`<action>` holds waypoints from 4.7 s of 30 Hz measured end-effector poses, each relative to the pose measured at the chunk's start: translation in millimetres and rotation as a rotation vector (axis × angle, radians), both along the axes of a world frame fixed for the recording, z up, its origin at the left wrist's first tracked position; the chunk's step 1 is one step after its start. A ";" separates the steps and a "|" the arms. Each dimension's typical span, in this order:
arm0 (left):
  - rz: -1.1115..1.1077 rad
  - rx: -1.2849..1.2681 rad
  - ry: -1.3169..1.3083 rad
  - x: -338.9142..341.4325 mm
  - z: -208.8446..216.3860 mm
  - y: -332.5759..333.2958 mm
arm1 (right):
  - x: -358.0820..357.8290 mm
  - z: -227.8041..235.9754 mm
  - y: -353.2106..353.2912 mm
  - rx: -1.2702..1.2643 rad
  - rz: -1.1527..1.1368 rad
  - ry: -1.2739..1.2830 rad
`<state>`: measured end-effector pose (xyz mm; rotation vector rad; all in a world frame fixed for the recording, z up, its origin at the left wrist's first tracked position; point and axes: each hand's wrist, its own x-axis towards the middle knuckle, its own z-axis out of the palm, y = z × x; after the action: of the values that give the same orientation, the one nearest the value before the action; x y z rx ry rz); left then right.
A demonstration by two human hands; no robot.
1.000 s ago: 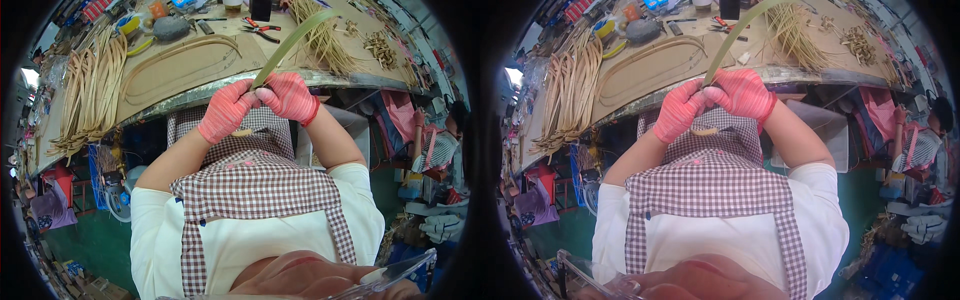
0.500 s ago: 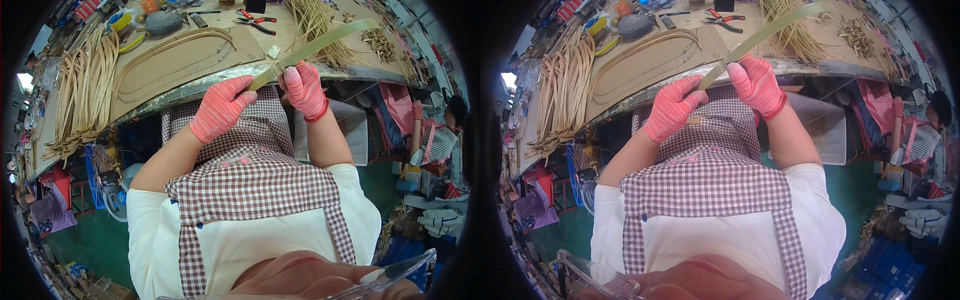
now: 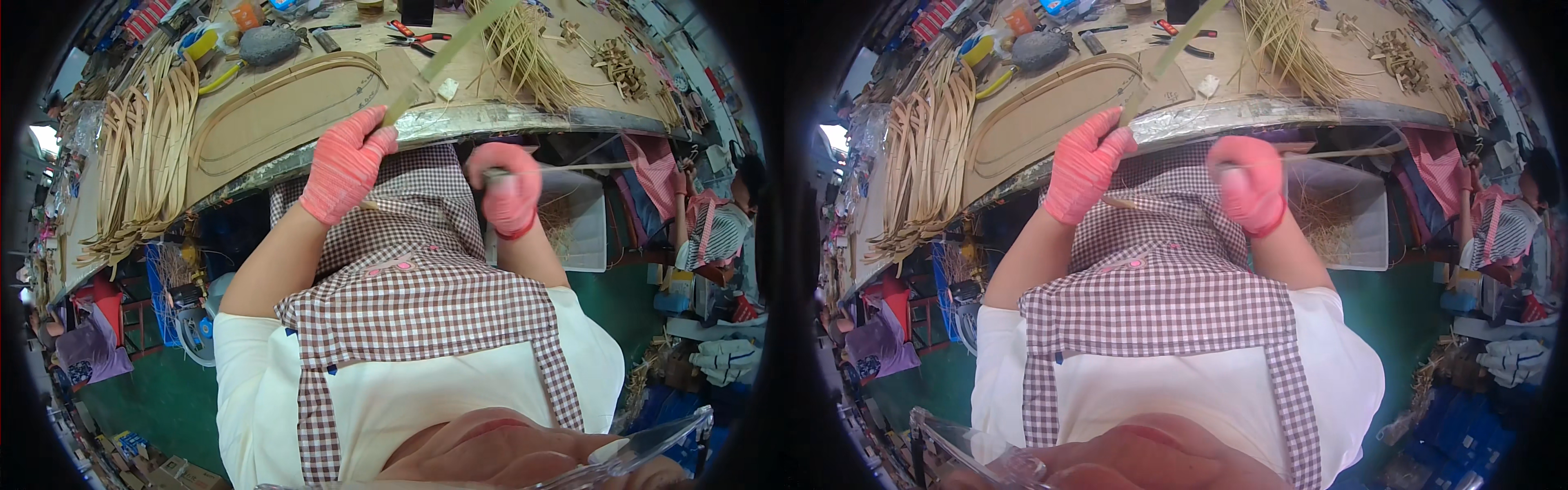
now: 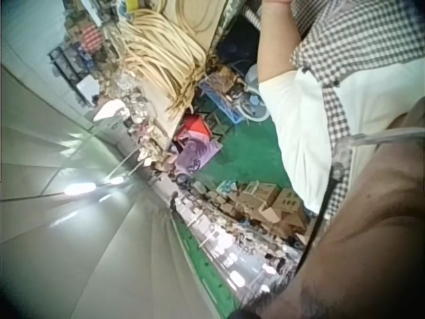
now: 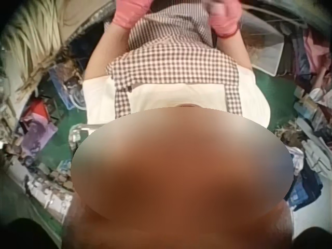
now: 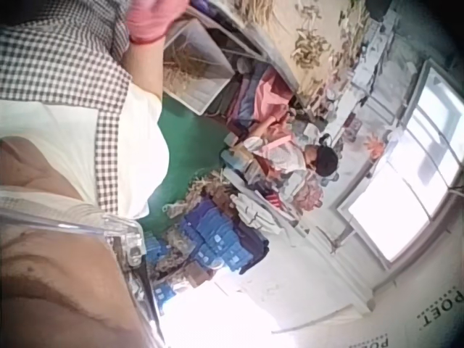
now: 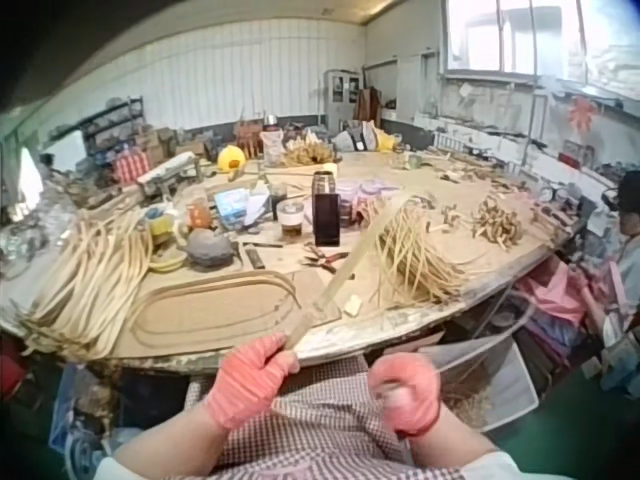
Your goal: The person splits, trims, and splices bamboo strips using a small blade and by hand.
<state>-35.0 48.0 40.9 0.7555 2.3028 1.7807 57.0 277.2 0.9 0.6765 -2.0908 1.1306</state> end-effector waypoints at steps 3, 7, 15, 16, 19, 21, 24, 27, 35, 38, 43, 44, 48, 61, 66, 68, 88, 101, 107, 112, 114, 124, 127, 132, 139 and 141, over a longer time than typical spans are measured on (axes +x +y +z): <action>-0.043 -0.052 -0.045 2.4 4.7 -2.1 | -2.8 -7.8 7.2 -0.911 0.121 0.151; -0.109 -0.065 -0.023 8.6 7.5 0.7 | -5.5 -0.7 2.3 -0.821 0.192 -0.213; -0.170 -0.128 0.086 9.1 3.3 -0.5 | -36.8 9.4 -8.1 -0.466 -0.059 -0.319; -0.168 -0.129 0.082 8.6 2.0 -0.5 | -37.9 10.6 -9.9 -0.371 -0.122 -0.291; -0.188 -0.138 0.074 7.6 -0.2 -0.1 | -35.2 7.1 -19.7 -0.163 -0.194 -0.226; -0.198 -0.160 0.092 8.7 1.5 1.8 | -37.3 -1.2 -21.5 -0.216 -0.179 -0.254; -0.201 -0.146 0.090 10.0 -2.9 4.9 | -38.2 -12.5 -27.4 -0.316 -0.165 -0.279; -0.145 -0.072 0.042 13.7 -14.2 6.6 | -41.0 -24.3 -43.5 -0.478 -0.151 -0.298; -0.161 -0.097 0.105 10.7 -14.6 8.5 | -30.6 -19.7 -48.4 -0.390 -0.128 -0.375; -0.143 -0.097 0.078 6.1 1.4 3.7 | -33.6 -13.1 -36.8 -0.530 -0.152 -0.282; -0.059 -0.130 0.066 10.2 23.6 -6.5 | -13.6 -9.6 32.2 0.096 -0.509 -0.355; -0.075 -0.128 0.075 11.4 23.1 -10.9 | -8.6 -11.7 41.4 -0.027 -0.534 -0.337; -0.163 -0.296 0.447 15.7 25.7 -30.8 | 10.4 21.8 56.2 -1.147 -0.120 -0.131; -0.032 -0.585 0.892 5.8 0.4 -78.9 | 14.2 26.3 61.8 -1.250 -0.085 -0.323; 0.019 -0.650 0.980 3.9 2.4 -91.7 | 6.1 15.6 70.9 -1.007 -0.258 -0.474; 0.017 -0.724 1.038 1.6 1.9 -96.0 | 2.8 9.3 69.4 -1.039 -0.223 -0.500; -0.296 -0.133 0.015 38.0 -49.1 -37.4 | 1.4 -29.9 -83.5 -0.771 0.193 -0.872; -0.359 -0.343 0.000 42.9 -55.0 -54.0 | 3.6 -21.3 -66.2 0.044 0.166 -0.699; -0.361 -0.329 0.007 44.2 -60.4 -53.6 | 4.9 -28.0 -64.8 0.044 0.186 -0.669; -0.354 -0.343 -0.011 44.4 -58.9 -53.9 | 3.9 -26.9 -65.5 0.095 0.160 -0.658; -0.355 -0.345 -0.006 44.3 -58.8 -53.5 | 3.8 -26.9 -65.8 0.104 0.153 -0.651; -0.362 -0.314 -0.091 43.4 -51.0 -51.7 | 2.1 -29.0 -65.2 0.038 0.163 -0.584; -0.360 -0.311 -0.089 45.9 -50.6 -52.6 | 4.6 -26.4 -65.1 0.036 0.171 -0.601; -0.350 -0.302 -0.092 43.9 -57.3 -52.7 | 2.1 -28.3 -64.7 0.066 0.164 -0.621; -0.349 -0.325 -0.055 45.9 -47.9 -51.1 | 4.9 -26.9 -66.0 0.078 0.142 -0.578; -0.348 -0.336 -0.036 45.9 -47.6 -49.0 | 3.4 -27.7 -67.5 0.089 0.123 -0.558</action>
<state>10.9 -1.0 -6.7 0.9764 2.1978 1.2139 60.3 209.7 -26.8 0.5814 -2.6055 1.4249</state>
